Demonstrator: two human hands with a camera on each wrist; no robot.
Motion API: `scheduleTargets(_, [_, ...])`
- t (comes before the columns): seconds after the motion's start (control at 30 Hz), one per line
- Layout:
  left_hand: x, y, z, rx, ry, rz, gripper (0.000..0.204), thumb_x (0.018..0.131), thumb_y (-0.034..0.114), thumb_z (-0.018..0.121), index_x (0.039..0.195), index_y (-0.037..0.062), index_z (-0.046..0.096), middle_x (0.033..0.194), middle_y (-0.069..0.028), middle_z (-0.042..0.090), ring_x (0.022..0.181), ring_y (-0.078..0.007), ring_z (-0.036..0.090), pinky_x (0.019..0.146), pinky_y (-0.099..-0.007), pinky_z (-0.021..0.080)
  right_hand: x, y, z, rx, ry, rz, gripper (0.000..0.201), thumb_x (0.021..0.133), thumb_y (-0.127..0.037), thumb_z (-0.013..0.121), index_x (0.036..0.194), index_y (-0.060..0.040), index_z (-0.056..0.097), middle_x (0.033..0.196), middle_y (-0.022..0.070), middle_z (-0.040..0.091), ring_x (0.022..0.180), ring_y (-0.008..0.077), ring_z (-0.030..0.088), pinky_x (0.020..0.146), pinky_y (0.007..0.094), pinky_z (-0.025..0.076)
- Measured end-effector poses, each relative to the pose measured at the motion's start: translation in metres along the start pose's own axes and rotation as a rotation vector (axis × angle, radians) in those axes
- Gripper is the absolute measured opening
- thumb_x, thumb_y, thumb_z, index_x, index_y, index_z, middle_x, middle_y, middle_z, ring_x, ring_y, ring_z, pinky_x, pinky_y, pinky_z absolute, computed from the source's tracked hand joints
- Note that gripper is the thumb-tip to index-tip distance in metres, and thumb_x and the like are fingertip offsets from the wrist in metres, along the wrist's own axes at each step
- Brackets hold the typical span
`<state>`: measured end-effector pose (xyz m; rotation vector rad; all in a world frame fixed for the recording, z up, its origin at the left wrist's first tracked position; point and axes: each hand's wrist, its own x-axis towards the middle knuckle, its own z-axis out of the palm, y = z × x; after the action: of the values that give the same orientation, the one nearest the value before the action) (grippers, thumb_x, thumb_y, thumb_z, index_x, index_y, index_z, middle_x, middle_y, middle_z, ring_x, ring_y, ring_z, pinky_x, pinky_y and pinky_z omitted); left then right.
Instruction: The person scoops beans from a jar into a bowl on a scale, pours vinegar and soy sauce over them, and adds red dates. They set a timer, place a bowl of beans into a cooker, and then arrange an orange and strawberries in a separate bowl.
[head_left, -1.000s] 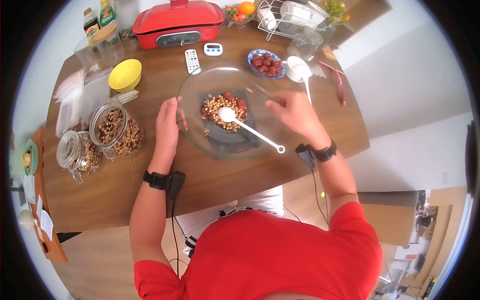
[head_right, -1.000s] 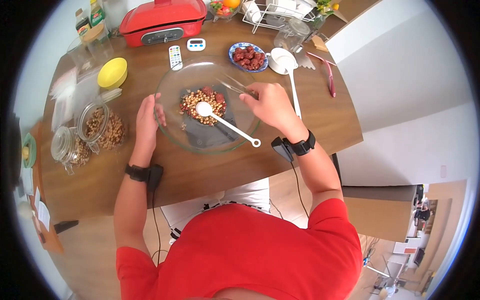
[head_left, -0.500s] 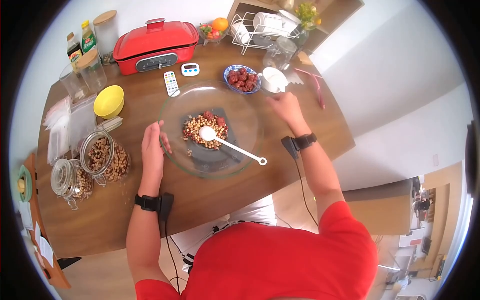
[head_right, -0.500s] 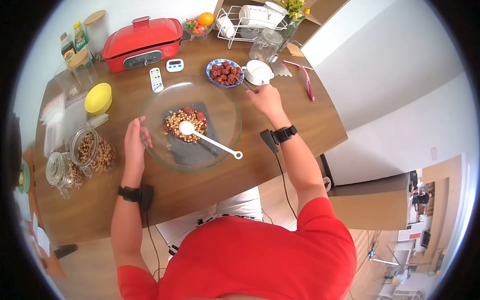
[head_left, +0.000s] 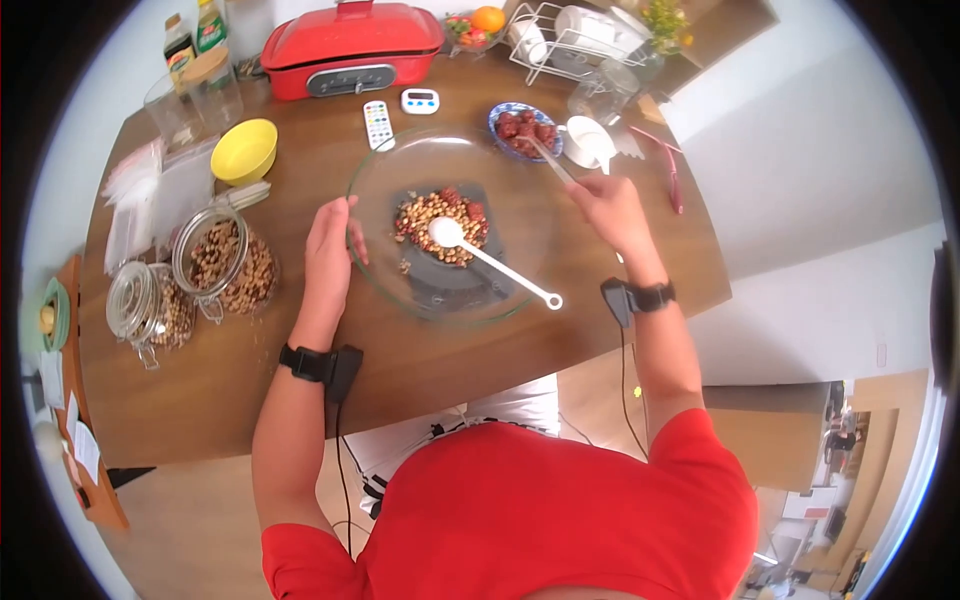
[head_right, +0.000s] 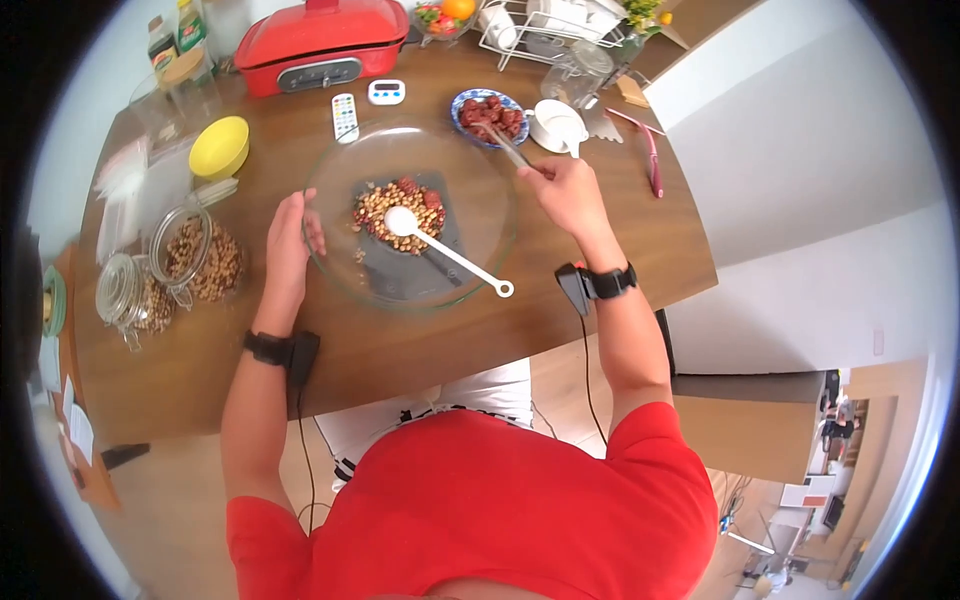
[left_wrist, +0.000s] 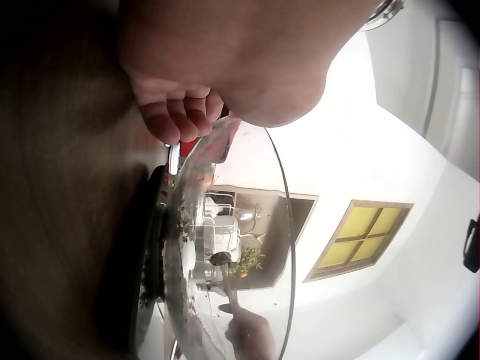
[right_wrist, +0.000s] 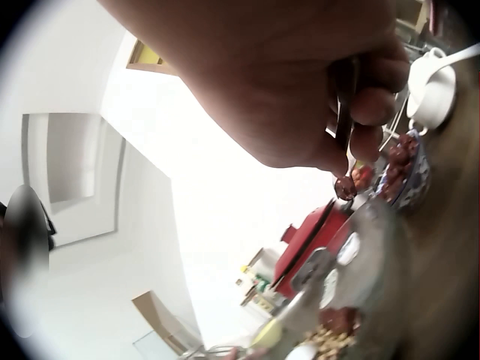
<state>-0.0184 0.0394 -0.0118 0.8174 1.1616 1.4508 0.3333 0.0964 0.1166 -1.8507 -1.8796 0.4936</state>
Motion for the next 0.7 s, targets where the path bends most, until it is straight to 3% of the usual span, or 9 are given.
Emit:
scheduleTargets(0.17, [-0.001, 0.001, 0.0, 0.032, -0.011, 0.006, 0.047, 0.109, 0.042, 0.048, 0.129, 0.0003, 0.058, 0.077, 0.0005, 0.055, 0.064, -0.0083, 0.053, 0.058, -0.0241, 0.043, -0.045, -0.036, 0.006, -0.018, -0.2, -0.069, 0.028, 0.088, -0.024, 0.073, 0.095, 0.0034, 0.076, 0.067, 0.0191, 0.067, 0.057, 0.0299, 0.062, 0.059, 0.0423, 0.048])
scheduleTargets(0.23, [-0.001, 0.003, 0.001, 0.029, -0.012, 0.007, 0.046, 0.109, 0.04, 0.048, 0.131, 0.0, 0.057, 0.077, 0.0001, 0.054, 0.065, -0.009, 0.052, 0.058, -0.025, 0.044, -0.051, -0.041, 0.011, -0.068, -0.248, -0.213, 0.027, 0.087, -0.023, 0.074, 0.093, 0.0033, 0.076, 0.067, 0.0208, 0.065, 0.058, 0.0328, 0.062, 0.059, 0.042, 0.048])
scheduleTargets(0.3, [-0.002, 0.003, 0.001, 0.01, -0.015, 0.007, 0.046, 0.109, 0.04, 0.048, 0.131, -0.0001, 0.057, 0.077, 0.0, 0.054, 0.065, -0.0093, 0.052, 0.058, -0.025, 0.044, -0.055, -0.043, 0.012, -0.089, -0.226, -0.248, 0.027, 0.085, -0.023, 0.075, 0.092, 0.0029, 0.076, 0.068, 0.0218, 0.065, 0.059, 0.036, 0.061, 0.06, 0.0417, 0.048])
scheduleTargets(0.4, [-0.001, 0.003, 0.001, 0.009, -0.012, 0.006, 0.046, 0.11, 0.04, 0.047, 0.131, -0.0002, 0.057, 0.077, -0.0001, 0.053, 0.065, -0.0094, 0.052, 0.059, -0.0251, 0.044, -0.059, -0.042, 0.007, -0.06, -0.188, -0.235, 0.028, 0.087, -0.024, 0.075, 0.094, 0.0032, 0.076, 0.066, 0.0196, 0.065, 0.057, 0.0298, 0.061, 0.059, 0.0393, 0.048])
scheduleTargets(0.47, [-0.002, 0.003, 0.0, 0.008, -0.007, 0.002, 0.046, 0.11, 0.04, 0.047, 0.131, 0.0001, 0.057, 0.077, -0.0001, 0.053, 0.065, -0.0094, 0.052, 0.059, -0.0251, 0.044, -0.06, -0.033, 0.003, 0.008, -0.054, -0.144, 0.029, 0.09, -0.024, 0.074, 0.097, 0.0042, 0.075, 0.064, 0.0156, 0.065, 0.055, 0.0214, 0.059, 0.057, 0.0364, 0.048])
scheduleTargets(0.5, [-0.001, 0.002, 0.001, 0.009, -0.009, 0.0, 0.046, 0.109, 0.04, 0.047, 0.131, 0.0003, 0.057, 0.077, -0.0001, 0.053, 0.066, -0.0094, 0.052, 0.059, -0.0251, 0.044, -0.058, -0.026, 0.003, 0.003, -0.05, -0.14, 0.029, 0.09, -0.024, 0.074, 0.097, 0.0042, 0.075, 0.064, 0.0156, 0.065, 0.055, 0.0214, 0.059, 0.057, 0.0364, 0.048])
scheduleTargets(0.57, [-0.002, 0.001, 0.001, -0.007, -0.005, -0.005, 0.047, 0.109, 0.041, 0.047, 0.13, 0.0005, 0.057, 0.079, -0.0004, 0.054, 0.066, -0.009, 0.052, 0.059, -0.025, 0.044, -0.045, -0.002, 0.005, 0.121, 0.123, -0.078, 0.03, 0.092, -0.024, 0.075, 0.1, 0.0054, 0.074, 0.064, 0.0121, 0.065, 0.055, 0.0159, 0.055, 0.056, 0.0343, 0.047])
scheduleTargets(0.63, [-0.001, 0.001, 0.003, -0.025, -0.018, -0.002, 0.048, 0.109, 0.043, 0.048, 0.13, 0.0007, 0.058, 0.08, -0.0006, 0.055, 0.066, -0.0086, 0.053, 0.059, -0.0249, 0.045, -0.024, 0.039, 0.019, 0.121, 0.226, -0.063, 0.03, 0.091, -0.023, 0.076, 0.1, 0.0055, 0.073, 0.068, 0.0135, 0.068, 0.057, 0.0177, 0.059, 0.057, 0.035, 0.049])
scheduleTargets(0.7, [0.0, -0.001, 0.001, 0.012, 0.001, 0.013, 0.048, 0.109, 0.042, 0.047, 0.131, 0.0005, 0.057, 0.08, -0.0011, 0.055, 0.066, -0.0092, 0.053, 0.059, -0.0254, 0.046, -0.007, 0.08, 0.04, 0.102, 0.457, -0.168, 0.028, 0.091, -0.022, 0.076, 0.1, 0.0047, 0.073, 0.074, 0.0165, 0.07, 0.063, 0.023, 0.066, 0.061, 0.0378, 0.051])
